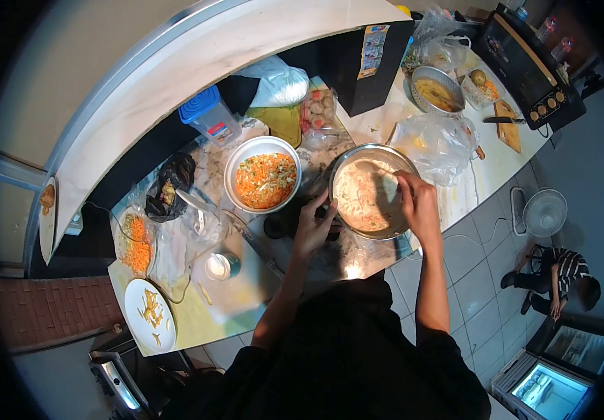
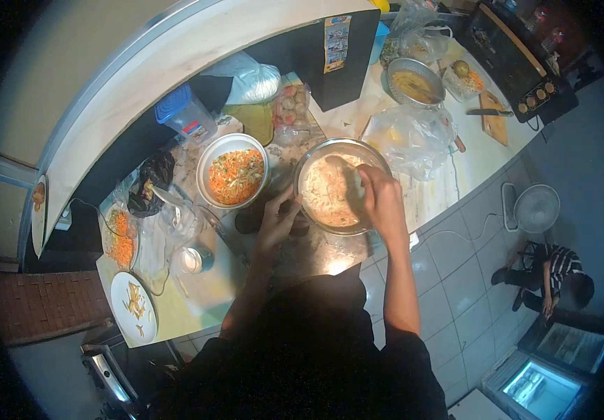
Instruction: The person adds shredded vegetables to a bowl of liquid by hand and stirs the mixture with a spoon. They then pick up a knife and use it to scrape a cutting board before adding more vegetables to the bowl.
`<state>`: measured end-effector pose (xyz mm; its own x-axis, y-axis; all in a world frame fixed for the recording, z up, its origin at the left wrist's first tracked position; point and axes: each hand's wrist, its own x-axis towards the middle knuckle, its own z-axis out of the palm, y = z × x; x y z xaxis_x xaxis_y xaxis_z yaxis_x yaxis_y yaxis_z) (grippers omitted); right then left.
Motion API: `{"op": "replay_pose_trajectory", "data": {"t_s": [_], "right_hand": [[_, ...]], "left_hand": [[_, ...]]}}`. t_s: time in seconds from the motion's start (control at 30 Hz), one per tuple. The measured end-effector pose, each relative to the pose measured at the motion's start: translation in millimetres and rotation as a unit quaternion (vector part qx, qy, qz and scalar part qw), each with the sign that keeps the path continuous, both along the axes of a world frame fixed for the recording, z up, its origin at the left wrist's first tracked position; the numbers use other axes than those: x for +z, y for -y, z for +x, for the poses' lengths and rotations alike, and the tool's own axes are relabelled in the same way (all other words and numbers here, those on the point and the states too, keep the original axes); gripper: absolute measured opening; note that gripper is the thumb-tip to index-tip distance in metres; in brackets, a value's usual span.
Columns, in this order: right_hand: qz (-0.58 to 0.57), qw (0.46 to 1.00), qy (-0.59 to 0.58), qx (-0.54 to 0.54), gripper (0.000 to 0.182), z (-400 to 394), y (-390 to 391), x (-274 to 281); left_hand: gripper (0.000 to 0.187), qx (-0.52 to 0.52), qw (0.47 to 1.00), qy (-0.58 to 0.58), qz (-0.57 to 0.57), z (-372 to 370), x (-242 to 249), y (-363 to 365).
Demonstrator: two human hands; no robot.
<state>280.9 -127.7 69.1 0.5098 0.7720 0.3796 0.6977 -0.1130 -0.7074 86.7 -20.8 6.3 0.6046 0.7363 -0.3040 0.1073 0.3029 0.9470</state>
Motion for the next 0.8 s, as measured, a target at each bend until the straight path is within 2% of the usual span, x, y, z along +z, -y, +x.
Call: {"op": "replay_pose_trajectory", "data": {"t_s": [0.23, 0.37, 0.43, 0.47, 0.5, 0.6, 0.73, 0.8], "right_hand": [[-0.039, 0.998, -0.038, -0.013, 0.023, 15, 6, -21], [-0.068, 0.996, -0.05, 0.008, 0.028, -5, 17, -23], [-0.138, 0.976, -0.151, 0.08, 0.032, -8, 24, -10], [-0.145, 0.972, -0.159, 0.097, 0.033, -4, 29, -13], [-0.146, 0.972, -0.158, 0.097, 0.033, -3, 33, -11], [-0.119, 0.942, -0.309, 0.046, 0.033, 2, 43, -8], [-0.057, 0.935, -0.349, 0.008, 0.037, 11, 49, -5], [-0.038, 0.939, -0.341, -0.009, 0.038, 11, 49, -5]], "left_hand": [[0.047, -0.011, 0.997, 0.033, 0.073, -1, -15, -2], [0.046, 0.001, 0.997, 0.045, 0.068, -2, -17, -2], [0.047, -0.003, 0.995, 0.038, 0.089, -1, -18, -3], [0.047, -0.002, 0.995, 0.038, 0.088, -1, -19, -3], [0.047, 0.001, 0.994, 0.055, 0.1, -1, -21, -3], [0.047, 0.001, 0.99, 0.065, 0.122, -1, -25, -3], [0.047, -0.011, 0.984, 0.031, 0.176, -2, -19, -4], [0.047, -0.012, 0.985, 0.03, 0.169, -2, -17, -4]]}}
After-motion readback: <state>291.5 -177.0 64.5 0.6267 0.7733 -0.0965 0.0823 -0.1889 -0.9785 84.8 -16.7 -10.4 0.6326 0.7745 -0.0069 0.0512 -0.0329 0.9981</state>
